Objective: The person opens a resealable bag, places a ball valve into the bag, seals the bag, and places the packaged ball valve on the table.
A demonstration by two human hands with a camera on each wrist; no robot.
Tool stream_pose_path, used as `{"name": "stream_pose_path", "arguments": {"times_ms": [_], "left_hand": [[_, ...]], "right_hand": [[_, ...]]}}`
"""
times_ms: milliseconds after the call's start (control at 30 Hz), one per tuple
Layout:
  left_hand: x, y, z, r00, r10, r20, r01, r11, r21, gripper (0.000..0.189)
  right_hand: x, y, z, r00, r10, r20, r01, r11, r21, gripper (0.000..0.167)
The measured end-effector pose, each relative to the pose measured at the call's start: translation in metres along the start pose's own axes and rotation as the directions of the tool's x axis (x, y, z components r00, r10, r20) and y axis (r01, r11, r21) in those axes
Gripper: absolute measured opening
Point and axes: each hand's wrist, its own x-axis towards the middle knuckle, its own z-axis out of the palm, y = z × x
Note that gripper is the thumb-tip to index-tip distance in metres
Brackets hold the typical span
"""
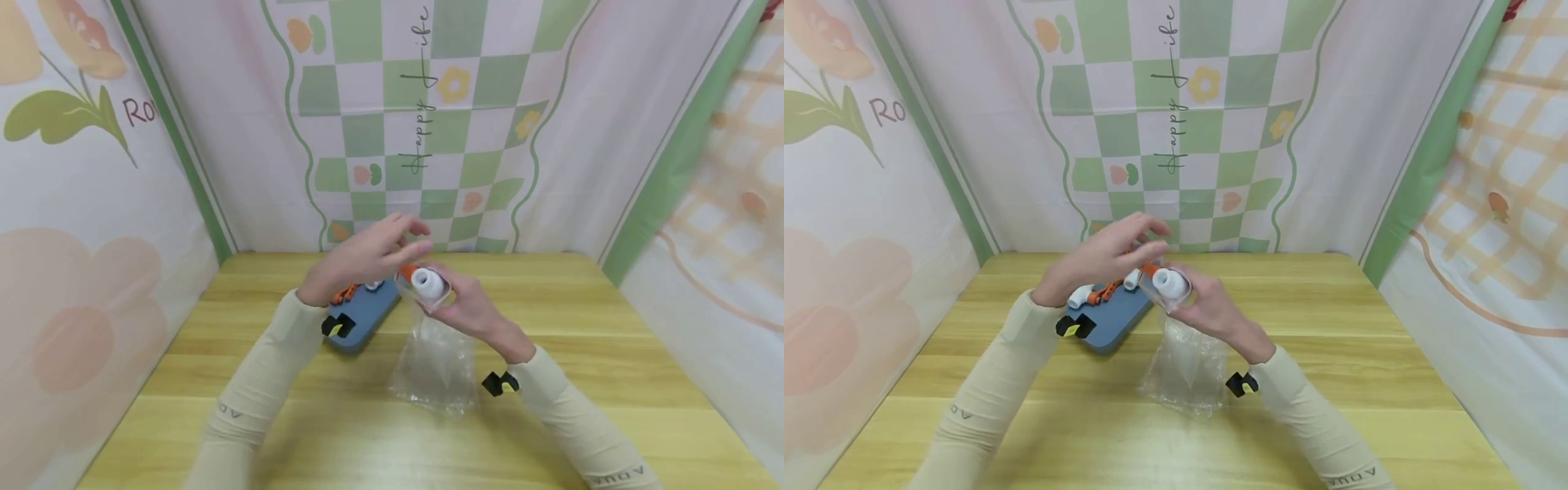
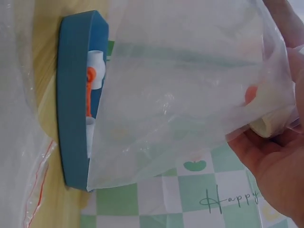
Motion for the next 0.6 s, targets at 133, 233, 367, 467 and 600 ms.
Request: {"name": "stream_pose_path", "arguments": {"times_ms": [133, 233, 367, 467, 600], "left_hand": [[-0.008, -0.013, -0.002, 0.987, -0.021, -0.159, 0.003, 0.993, -0.114, 0.031], [-0.013, -0.026, 0.002, 0.976, -0.058, -0.209, 0.013, 0.978, -0.21, 0.027], [-0.017, -0.04, 0.016, 0.99, -0.045, -0.133, 0.002, 0.952, -0.307, 0.028], [-0.017, -0.044, 0.025, 0.998, -0.002, -0.065, -0.022, 0.931, -0.365, 0.033], [-0.016, -0.045, 0.031, 0.998, 0.031, -0.045, -0.049, 0.885, -0.462, 0.034]], "right_hand": [[0.002, -0.003, -0.007, 1.0, 0.008, -0.013, -0.007, 0.998, 0.066, 0.055], [0.003, -0.007, -0.011, 1.0, 0.03, 0.001, -0.03, 0.994, 0.103, 0.055], [0.003, -0.013, -0.014, 0.998, 0.055, 0.017, -0.057, 0.99, 0.13, 0.054], [0.003, -0.017, -0.015, 0.998, 0.059, 0.013, -0.06, 0.99, 0.126, 0.053], [0.004, -0.019, -0.017, 0.999, 0.052, 0.005, -0.052, 0.99, 0.128, 0.054]]}}
